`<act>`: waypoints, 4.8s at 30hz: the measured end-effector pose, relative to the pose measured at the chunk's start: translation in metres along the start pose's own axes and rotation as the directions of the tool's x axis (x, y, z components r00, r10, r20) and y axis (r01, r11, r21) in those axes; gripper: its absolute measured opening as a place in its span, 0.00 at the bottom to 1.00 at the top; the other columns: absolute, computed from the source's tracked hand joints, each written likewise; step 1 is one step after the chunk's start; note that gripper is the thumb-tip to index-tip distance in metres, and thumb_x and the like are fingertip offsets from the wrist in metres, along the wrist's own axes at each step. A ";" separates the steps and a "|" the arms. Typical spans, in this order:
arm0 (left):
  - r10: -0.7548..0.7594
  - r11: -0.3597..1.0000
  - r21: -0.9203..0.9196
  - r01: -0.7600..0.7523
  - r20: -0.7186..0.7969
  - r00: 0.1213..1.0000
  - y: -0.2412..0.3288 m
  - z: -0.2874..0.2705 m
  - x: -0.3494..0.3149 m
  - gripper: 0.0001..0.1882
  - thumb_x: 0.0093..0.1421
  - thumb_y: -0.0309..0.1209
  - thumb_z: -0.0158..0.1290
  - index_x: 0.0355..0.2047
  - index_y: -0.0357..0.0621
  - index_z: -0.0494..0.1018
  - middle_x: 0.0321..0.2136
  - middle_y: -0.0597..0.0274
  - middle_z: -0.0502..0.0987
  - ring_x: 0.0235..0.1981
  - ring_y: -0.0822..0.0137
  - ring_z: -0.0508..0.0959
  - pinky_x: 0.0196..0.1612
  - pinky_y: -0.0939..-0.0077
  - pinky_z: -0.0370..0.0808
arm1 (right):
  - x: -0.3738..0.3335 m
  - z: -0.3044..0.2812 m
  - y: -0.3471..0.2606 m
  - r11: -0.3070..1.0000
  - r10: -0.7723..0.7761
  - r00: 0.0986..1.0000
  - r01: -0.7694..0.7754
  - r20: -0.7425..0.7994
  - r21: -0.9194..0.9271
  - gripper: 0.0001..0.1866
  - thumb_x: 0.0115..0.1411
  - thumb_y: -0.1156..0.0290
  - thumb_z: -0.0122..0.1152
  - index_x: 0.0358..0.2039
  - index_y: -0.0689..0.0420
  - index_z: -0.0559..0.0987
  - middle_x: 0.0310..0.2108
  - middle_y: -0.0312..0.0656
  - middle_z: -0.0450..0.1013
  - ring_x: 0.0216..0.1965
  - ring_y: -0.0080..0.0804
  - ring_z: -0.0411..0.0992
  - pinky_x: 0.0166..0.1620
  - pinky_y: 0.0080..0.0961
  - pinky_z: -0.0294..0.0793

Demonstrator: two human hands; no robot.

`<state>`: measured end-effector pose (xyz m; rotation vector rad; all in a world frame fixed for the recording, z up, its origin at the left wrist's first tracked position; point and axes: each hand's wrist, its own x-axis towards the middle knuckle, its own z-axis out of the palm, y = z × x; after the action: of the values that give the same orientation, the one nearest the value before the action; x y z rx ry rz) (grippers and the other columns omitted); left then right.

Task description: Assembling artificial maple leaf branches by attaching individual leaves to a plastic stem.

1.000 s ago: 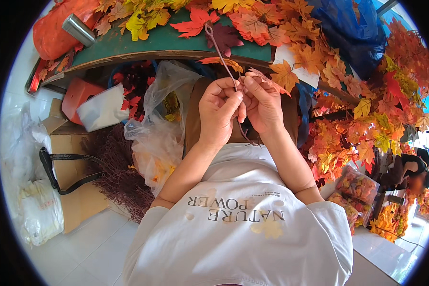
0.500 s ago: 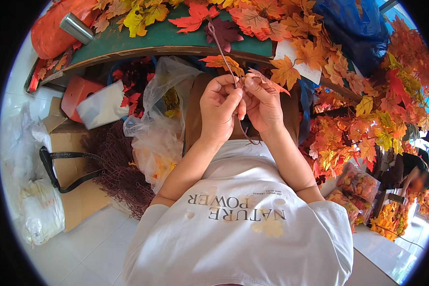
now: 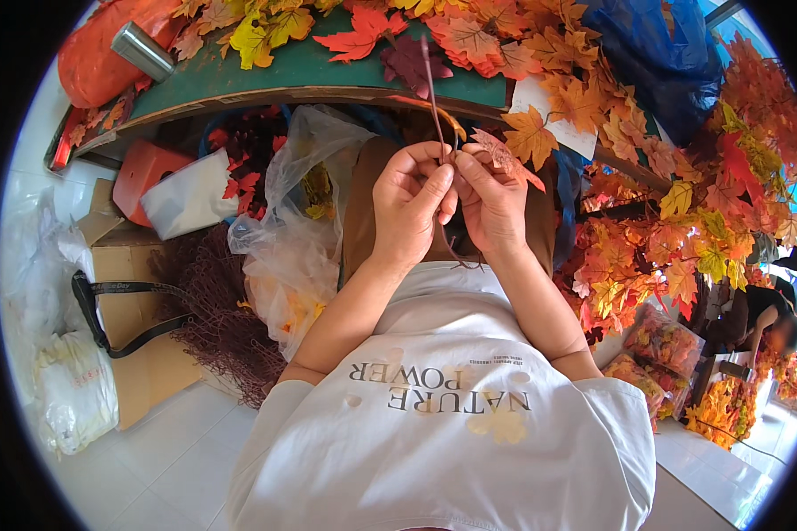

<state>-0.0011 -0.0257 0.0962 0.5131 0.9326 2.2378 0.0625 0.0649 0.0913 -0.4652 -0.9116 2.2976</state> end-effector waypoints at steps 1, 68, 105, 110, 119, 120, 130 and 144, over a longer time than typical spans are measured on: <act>0.002 1.000 -0.001 -0.002 0.000 1.000 0.000 0.000 0.000 0.10 0.58 0.22 0.50 0.40 0.35 0.67 0.23 0.66 0.70 0.17 0.78 0.68 0.16 0.88 0.63 | 0.000 0.000 0.001 1.000 -0.005 1.000 0.005 -0.010 0.008 0.08 0.53 0.81 0.59 0.35 0.62 0.74 0.31 0.39 0.73 0.33 0.26 0.74 0.38 0.20 0.77; 0.028 0.847 -0.523 -0.090 -0.124 0.992 0.034 -0.064 0.036 0.09 0.60 0.27 0.49 0.41 0.45 0.72 0.30 0.70 0.68 0.23 0.79 0.65 0.19 0.89 0.64 | 0.243 0.113 -0.050 -0.326 -0.271 0.493 0.761 0.827 -0.561 0.10 0.57 0.74 0.53 0.39 0.59 0.76 0.33 0.49 0.74 0.36 0.45 0.72 0.41 0.35 0.71; 0.124 0.933 -0.316 -0.172 -0.168 0.978 0.040 -0.054 0.029 0.08 0.60 0.24 0.48 0.40 0.42 0.71 0.50 0.62 0.67 0.23 0.76 0.68 0.23 0.85 0.67 | 0.213 0.115 -0.086 0.721 0.144 0.918 0.158 0.369 -0.675 0.09 0.59 0.70 0.56 0.34 0.65 0.76 0.27 0.37 0.73 0.25 0.18 0.71 0.30 0.12 0.73; 0.240 0.880 -0.391 -0.269 -0.123 0.963 0.065 -0.077 0.038 0.08 0.60 0.25 0.48 0.41 0.43 0.70 0.56 0.55 0.62 0.23 0.76 0.68 0.24 0.86 0.69 | 0.152 0.129 -0.066 0.512 0.298 0.839 0.263 0.456 -0.818 0.10 0.58 0.69 0.57 0.33 0.64 0.76 0.24 0.34 0.73 0.22 0.15 0.70 0.26 0.12 0.71; 0.249 0.939 -0.218 -0.268 -0.108 0.962 0.053 -0.074 0.040 0.07 0.59 0.23 0.49 0.38 0.39 0.69 0.46 0.56 0.70 0.27 0.74 0.75 0.28 0.83 0.73 | 0.119 0.125 -0.035 0.492 0.368 0.769 0.316 0.522 -0.811 0.09 0.60 0.70 0.54 0.35 0.64 0.75 0.22 0.34 0.71 0.22 0.15 0.70 0.22 0.12 0.68; 0.285 0.942 -0.161 -0.295 -0.084 0.955 0.052 -0.073 0.040 0.07 0.59 0.23 0.50 0.39 0.37 0.69 0.41 0.58 0.74 0.28 0.74 0.75 0.28 0.82 0.74 | 0.118 0.124 -0.035 0.492 0.368 0.770 0.315 0.521 -0.812 0.09 0.60 0.70 0.54 0.35 0.64 0.75 0.22 0.34 0.71 0.22 0.15 0.70 0.22 0.12 0.68; 0.210 0.960 -0.104 -0.259 -0.341 0.916 0.054 -0.079 0.041 0.05 0.58 0.22 0.51 0.36 0.35 0.72 0.26 0.63 0.74 0.23 0.73 0.75 0.25 0.82 0.73 | 0.214 0.115 -0.067 0.626 -0.451 0.826 0.563 0.339 -0.540 0.12 0.58 0.69 0.55 0.31 0.68 0.73 0.21 0.40 0.73 0.23 0.22 0.72 0.25 0.18 0.70; 0.198 0.973 0.159 -0.168 -0.198 0.960 0.039 -0.038 0.027 0.07 0.58 0.21 0.50 0.37 0.32 0.70 0.26 0.58 0.75 0.23 0.72 0.77 0.28 0.81 0.76 | 0.039 0.067 -0.039 0.405 -0.054 0.938 0.334 0.343 -0.851 0.11 0.60 0.67 0.55 0.30 0.63 0.79 0.21 0.30 0.70 0.20 0.12 0.62 0.23 0.10 0.61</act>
<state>-0.0583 -0.0463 0.1023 0.4440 1.2033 2.4419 0.0144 0.0803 0.1622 -0.4294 -2.2419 1.4474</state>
